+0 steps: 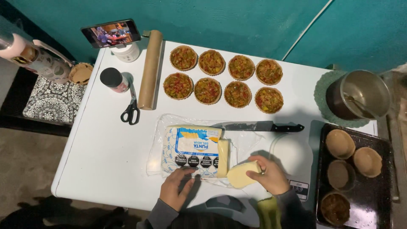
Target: Slice pieces of cheese and place them onto the tops of prepared mini tarts.
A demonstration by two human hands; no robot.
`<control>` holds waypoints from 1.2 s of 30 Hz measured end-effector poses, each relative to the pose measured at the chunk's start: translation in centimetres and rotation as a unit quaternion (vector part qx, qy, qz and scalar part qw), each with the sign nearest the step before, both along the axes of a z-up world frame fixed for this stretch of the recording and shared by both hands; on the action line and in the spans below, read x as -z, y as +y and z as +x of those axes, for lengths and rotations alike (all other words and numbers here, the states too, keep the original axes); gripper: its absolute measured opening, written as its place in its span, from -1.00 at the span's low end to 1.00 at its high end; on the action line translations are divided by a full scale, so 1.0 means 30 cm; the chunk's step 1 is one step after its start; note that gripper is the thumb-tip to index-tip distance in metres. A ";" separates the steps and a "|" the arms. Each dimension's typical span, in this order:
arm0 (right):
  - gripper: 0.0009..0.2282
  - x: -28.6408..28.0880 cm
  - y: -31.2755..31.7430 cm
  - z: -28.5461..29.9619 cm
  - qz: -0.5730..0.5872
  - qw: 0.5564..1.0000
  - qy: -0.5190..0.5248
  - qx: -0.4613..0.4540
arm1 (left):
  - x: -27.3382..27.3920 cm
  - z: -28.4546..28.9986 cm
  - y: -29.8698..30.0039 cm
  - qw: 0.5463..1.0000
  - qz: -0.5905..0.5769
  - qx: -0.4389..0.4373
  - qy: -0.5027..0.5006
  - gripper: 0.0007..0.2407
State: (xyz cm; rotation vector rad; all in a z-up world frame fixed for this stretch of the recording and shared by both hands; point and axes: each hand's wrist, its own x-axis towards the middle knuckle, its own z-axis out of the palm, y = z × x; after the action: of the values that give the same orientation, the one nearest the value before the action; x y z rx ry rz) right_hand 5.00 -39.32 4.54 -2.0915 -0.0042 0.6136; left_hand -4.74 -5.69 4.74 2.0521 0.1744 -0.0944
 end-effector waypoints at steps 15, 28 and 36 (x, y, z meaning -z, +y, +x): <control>-0.60 -0.160 0.071 -0.073 0.429 0.895 0.053 0.114 | -0.011 0.075 -0.195 0.685 -0.702 0.107 0.164 -0.47; -0.58 -0.096 0.143 0.061 0.192 0.975 -0.057 0.092 | -0.004 0.086 -0.171 0.737 -0.624 -0.199 0.164 -0.60; -0.62 0.290 -0.182 0.384 -0.308 0.863 -0.399 0.012 | 0.066 0.032 -0.108 0.873 -0.441 -0.199 0.058 -0.66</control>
State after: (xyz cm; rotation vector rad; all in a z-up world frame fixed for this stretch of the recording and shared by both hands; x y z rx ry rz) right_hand 16.53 -44.78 -4.16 -2.8231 -0.2865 -0.3732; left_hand -3.77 -8.95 2.76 1.0649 0.5204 -0.0281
